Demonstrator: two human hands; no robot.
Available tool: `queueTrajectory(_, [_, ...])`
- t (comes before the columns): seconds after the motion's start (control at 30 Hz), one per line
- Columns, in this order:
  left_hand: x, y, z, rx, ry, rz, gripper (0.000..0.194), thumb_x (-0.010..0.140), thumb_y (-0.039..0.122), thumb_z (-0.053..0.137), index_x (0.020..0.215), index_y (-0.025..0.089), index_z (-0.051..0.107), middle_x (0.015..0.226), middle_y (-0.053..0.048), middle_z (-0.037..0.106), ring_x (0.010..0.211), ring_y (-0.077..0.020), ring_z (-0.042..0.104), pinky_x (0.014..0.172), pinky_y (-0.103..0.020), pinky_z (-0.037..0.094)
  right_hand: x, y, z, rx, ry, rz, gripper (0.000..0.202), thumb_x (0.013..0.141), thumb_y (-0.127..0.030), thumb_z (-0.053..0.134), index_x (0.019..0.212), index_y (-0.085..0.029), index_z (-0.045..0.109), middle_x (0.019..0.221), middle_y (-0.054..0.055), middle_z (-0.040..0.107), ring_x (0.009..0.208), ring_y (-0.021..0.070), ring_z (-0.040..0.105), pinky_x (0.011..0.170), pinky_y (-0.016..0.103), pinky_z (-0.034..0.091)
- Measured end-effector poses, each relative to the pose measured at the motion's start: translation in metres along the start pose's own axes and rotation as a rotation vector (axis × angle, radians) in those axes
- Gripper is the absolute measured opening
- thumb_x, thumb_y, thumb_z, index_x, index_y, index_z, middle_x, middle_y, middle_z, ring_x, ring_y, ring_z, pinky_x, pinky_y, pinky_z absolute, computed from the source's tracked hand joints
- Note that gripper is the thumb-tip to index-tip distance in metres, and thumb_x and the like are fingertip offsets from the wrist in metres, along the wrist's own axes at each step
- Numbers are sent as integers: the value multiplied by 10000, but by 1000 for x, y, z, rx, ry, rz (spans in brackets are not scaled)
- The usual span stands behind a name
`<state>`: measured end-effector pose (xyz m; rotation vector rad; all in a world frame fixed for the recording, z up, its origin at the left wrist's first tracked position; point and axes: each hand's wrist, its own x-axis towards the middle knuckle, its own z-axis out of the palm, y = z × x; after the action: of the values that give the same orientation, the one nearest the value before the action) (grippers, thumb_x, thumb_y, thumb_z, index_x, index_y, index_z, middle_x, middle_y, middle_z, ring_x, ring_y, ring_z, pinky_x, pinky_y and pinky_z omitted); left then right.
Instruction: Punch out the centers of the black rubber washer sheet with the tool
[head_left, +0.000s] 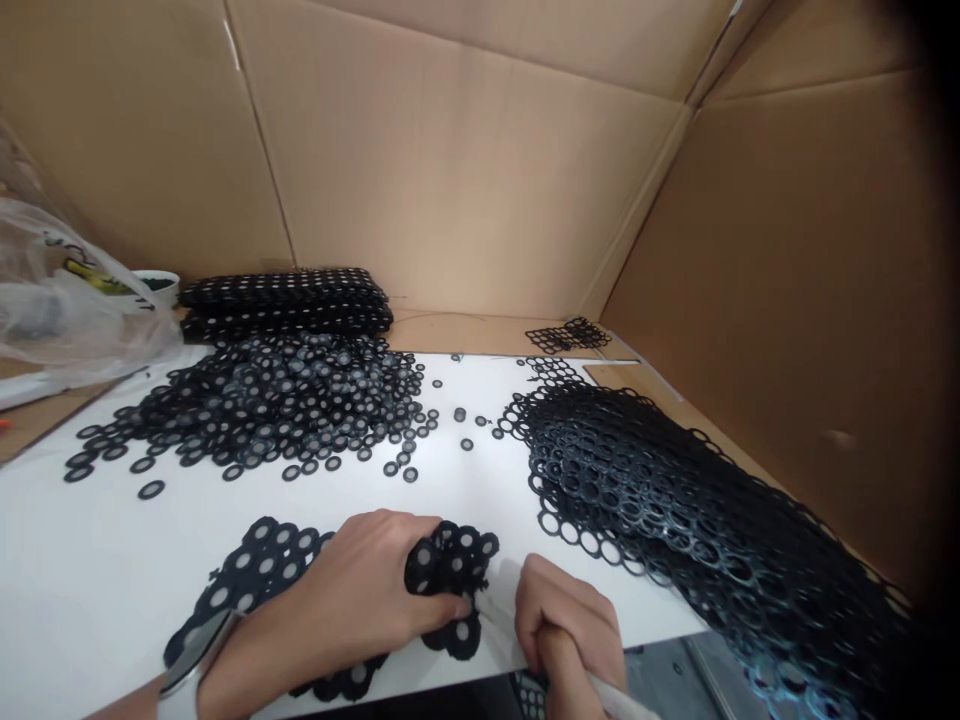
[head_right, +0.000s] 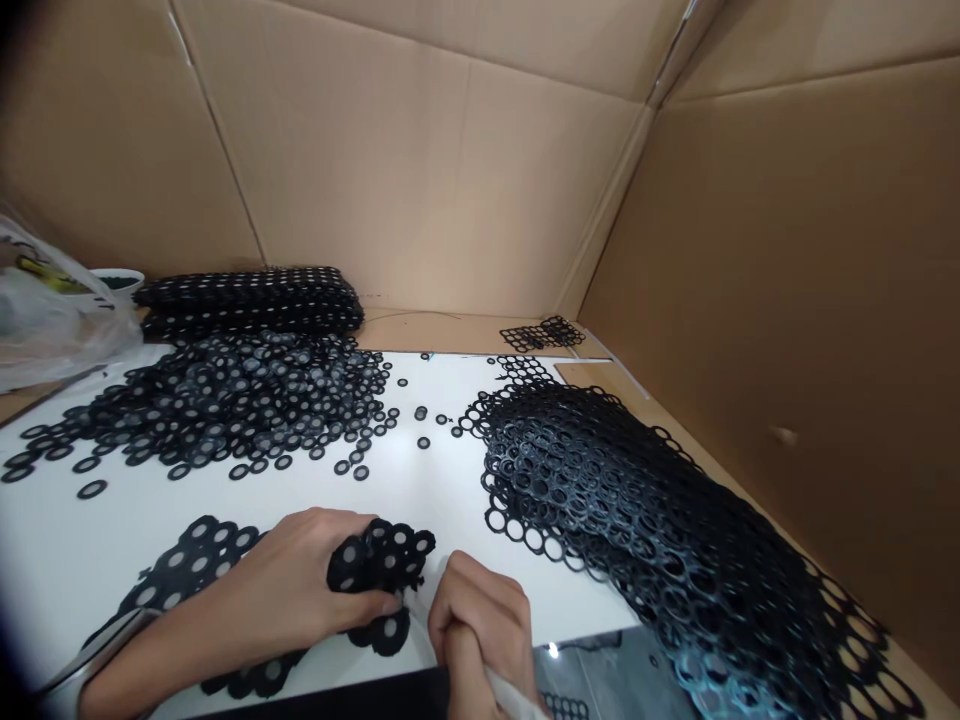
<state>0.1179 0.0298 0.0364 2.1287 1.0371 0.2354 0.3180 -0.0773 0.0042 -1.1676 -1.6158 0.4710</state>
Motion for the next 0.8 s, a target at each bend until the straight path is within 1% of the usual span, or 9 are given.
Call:
queueTrajectory(0.17, [-3, -6, 2, -22, -3, -1, 245, 848, 388, 780, 744, 226, 629, 811, 15, 726, 799, -210, 671, 700, -270, 391, -1, 1, -5, 7, 62, -1, 302, 930, -76, 365, 663, -212, 327, 595, -9, 394, 503, 123, 401, 499, 308, 236])
queueTrajectory(0.3, [-6, -10, 4, -54, 18, 45, 241, 871, 382, 782, 761, 223, 639, 862, 1, 721, 875, -222, 680, 775, -285, 430, 0, 3, -6, -1, 46, 6, 291, 923, -88, 368, 667, -216, 314, 585, -12, 372, 495, 121, 389, 487, 307, 215])
queueTrajectory(0.47, [-6, -10, 6, -57, -18, 50, 196, 897, 370, 761, 781, 225, 697, 846, -8, 730, 845, -221, 677, 759, -291, 441, 0, 2, -6, 47, 17, 45, 293, 930, -101, 374, 663, -213, 332, 617, -4, 390, 517, 126, 394, 508, 311, 239])
queueTrajectory(0.57, [-6, -12, 8, -53, -7, 48, 190, 897, 385, 769, 803, 232, 707, 848, 0, 745, 857, -225, 683, 782, -294, 438, -2, 1, -7, 65, 19, 50, 303, 924, -84, 373, 655, -212, 314, 614, -4, 388, 514, 125, 389, 510, 314, 239])
queueTrajectory(0.67, [-6, -14, 10, -71, -6, 44, 208, 903, 388, 769, 789, 227, 702, 842, 7, 745, 849, -217, 678, 772, -289, 431, -4, 2, -7, 36, 7, -6, 292, 919, -63, 366, 667, -208, 341, 621, -8, 409, 516, 122, 398, 532, 319, 257])
queueTrajectory(0.8, [-6, -16, 11, -132, -19, 20, 220, 908, 392, 778, 784, 221, 718, 837, 20, 740, 835, -198, 675, 758, -279, 431, -8, 5, -7, -79, -3, -81, 292, 931, -21, 363, 710, -211, 387, 652, -9, 432, 553, 128, 431, 572, 325, 307])
